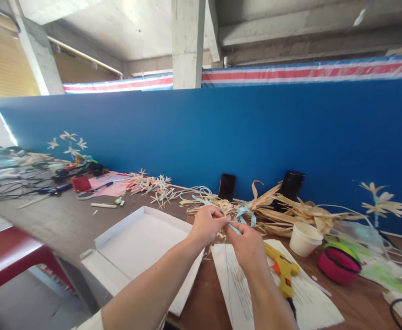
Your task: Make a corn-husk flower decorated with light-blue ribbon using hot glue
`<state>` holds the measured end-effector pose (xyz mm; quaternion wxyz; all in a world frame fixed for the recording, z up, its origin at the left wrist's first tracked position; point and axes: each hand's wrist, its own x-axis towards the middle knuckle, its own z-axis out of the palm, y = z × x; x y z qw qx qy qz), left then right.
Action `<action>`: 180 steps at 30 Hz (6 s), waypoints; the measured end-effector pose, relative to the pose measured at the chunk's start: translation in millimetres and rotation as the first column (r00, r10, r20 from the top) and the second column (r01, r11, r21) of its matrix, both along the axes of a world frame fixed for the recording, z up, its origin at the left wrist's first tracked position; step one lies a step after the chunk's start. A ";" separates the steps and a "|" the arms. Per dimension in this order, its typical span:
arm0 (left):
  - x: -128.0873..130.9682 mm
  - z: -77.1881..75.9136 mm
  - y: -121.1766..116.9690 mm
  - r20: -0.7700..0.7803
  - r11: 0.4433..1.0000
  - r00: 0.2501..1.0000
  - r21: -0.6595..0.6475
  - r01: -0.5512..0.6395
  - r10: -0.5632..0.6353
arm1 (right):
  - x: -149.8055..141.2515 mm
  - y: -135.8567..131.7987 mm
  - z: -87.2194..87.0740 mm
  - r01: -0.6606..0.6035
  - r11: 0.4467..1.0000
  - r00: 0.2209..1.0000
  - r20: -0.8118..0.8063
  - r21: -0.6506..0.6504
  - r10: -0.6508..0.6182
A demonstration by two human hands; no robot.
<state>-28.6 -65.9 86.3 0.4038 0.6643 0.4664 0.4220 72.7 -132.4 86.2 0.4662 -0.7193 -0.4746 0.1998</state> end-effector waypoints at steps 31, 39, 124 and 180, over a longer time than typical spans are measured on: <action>-18.6 -11.7 -6.7 0.225 0.964 0.947 -0.082 0.252 -0.229 | 9.0 -14.4 -13.6 -0.086 0.991 0.993 -0.076 0.105 0.094; -16.7 -11.9 -6.5 0.115 0.976 0.972 -0.050 0.210 -0.204 | 8.8 -19.9 -6.4 -0.037 0.995 0.995 0.099 0.097 0.027; -5.5 -10.3 -21.0 0.108 0.999 0.993 -0.002 -0.053 0.053 | -13.3 -21.1 -8.8 0.108 0.989 0.970 0.209 0.101 -0.127; -13.2 -22.8 -16.7 0.019 0.989 0.994 0.107 0.101 -0.104 | -9.3 -32.3 -11.6 0.125 0.989 0.973 0.185 0.076 -0.137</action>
